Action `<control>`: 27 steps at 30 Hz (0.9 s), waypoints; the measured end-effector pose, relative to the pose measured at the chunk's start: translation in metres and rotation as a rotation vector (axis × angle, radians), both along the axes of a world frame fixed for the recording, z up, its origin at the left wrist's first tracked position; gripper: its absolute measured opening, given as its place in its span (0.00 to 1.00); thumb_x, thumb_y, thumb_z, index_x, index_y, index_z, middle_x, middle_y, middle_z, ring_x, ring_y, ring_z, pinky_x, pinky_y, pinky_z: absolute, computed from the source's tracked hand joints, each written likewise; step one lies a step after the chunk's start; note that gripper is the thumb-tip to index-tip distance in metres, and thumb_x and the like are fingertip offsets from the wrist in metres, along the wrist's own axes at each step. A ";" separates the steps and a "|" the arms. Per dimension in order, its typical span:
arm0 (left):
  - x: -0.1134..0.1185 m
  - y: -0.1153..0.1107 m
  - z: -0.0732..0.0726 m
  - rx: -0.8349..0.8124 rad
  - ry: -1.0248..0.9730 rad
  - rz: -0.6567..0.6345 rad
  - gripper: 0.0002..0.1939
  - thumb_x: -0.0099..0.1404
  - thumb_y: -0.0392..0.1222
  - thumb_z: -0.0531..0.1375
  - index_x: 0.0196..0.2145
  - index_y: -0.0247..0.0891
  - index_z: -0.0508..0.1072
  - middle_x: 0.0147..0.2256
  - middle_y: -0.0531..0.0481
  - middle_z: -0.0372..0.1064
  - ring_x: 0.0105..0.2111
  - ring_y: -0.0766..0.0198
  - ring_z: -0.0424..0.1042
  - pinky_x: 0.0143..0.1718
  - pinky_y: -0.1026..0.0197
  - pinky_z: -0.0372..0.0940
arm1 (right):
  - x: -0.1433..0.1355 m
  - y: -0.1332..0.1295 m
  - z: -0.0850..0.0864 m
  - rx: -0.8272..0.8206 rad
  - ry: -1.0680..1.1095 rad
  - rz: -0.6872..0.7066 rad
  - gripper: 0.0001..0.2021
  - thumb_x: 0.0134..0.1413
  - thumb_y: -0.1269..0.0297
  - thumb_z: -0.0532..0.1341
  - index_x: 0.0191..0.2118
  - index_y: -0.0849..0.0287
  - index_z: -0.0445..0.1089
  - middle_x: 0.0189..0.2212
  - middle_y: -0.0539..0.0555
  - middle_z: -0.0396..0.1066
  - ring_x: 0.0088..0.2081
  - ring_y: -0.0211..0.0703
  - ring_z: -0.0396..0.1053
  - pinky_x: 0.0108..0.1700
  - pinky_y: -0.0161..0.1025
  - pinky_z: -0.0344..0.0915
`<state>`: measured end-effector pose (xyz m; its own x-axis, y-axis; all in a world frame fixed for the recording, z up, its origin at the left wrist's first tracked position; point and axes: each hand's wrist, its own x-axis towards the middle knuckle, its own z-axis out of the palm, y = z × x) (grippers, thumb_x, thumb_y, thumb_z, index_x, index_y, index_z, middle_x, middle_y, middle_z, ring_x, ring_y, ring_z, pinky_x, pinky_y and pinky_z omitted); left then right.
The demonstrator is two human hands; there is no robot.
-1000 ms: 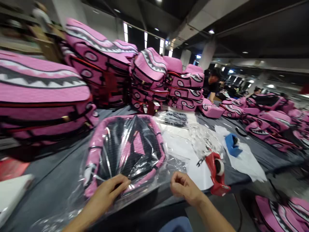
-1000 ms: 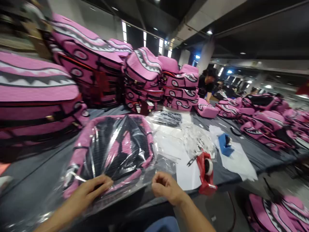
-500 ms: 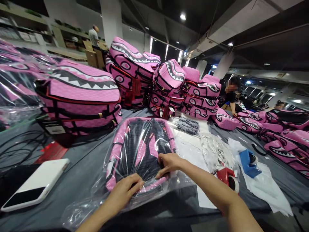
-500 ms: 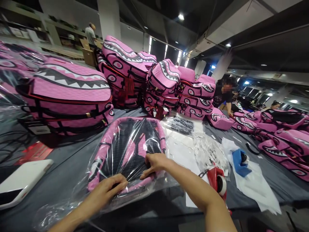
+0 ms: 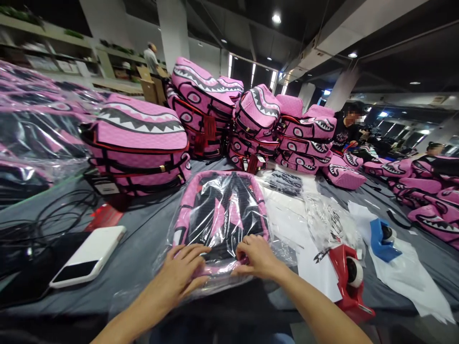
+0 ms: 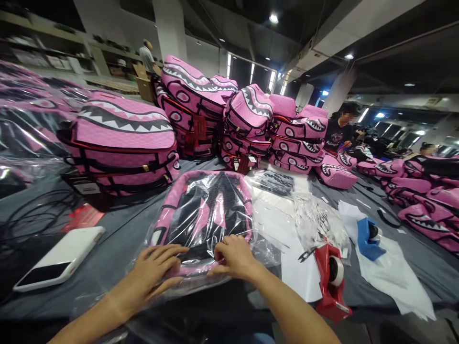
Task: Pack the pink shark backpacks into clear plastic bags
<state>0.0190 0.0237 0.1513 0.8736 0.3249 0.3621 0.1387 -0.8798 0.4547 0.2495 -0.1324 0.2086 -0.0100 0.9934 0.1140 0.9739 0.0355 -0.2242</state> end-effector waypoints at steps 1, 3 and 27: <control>-0.012 0.006 -0.005 0.069 -0.015 0.031 0.16 0.71 0.58 0.56 0.36 0.46 0.75 0.54 0.48 0.75 0.55 0.52 0.69 0.60 0.44 0.51 | 0.000 -0.001 0.001 0.014 0.008 -0.004 0.17 0.50 0.49 0.74 0.35 0.54 0.72 0.34 0.50 0.71 0.38 0.44 0.66 0.38 0.41 0.56; -0.032 0.016 -0.014 0.101 -0.026 0.098 0.17 0.73 0.57 0.53 0.36 0.47 0.75 0.51 0.49 0.76 0.53 0.53 0.71 0.58 0.45 0.53 | -0.001 -0.003 0.004 0.055 0.030 -0.021 0.16 0.51 0.50 0.73 0.34 0.55 0.73 0.34 0.51 0.72 0.38 0.45 0.67 0.39 0.42 0.58; -0.019 0.028 0.000 -0.149 -0.020 -0.021 0.19 0.74 0.51 0.50 0.32 0.42 0.74 0.38 0.48 0.75 0.40 0.59 0.72 0.45 0.57 0.67 | 0.080 -0.306 -0.027 0.546 0.601 -1.741 0.20 0.35 0.42 0.63 0.26 0.54 0.75 0.32 0.61 0.80 0.43 0.66 0.75 0.37 0.48 0.70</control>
<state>0.0002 0.0515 0.1511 0.8738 0.3583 0.3286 0.1107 -0.8048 0.5831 0.3298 -0.4388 0.1814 0.9607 -0.2768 -0.0200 -0.1822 -0.5748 -0.7977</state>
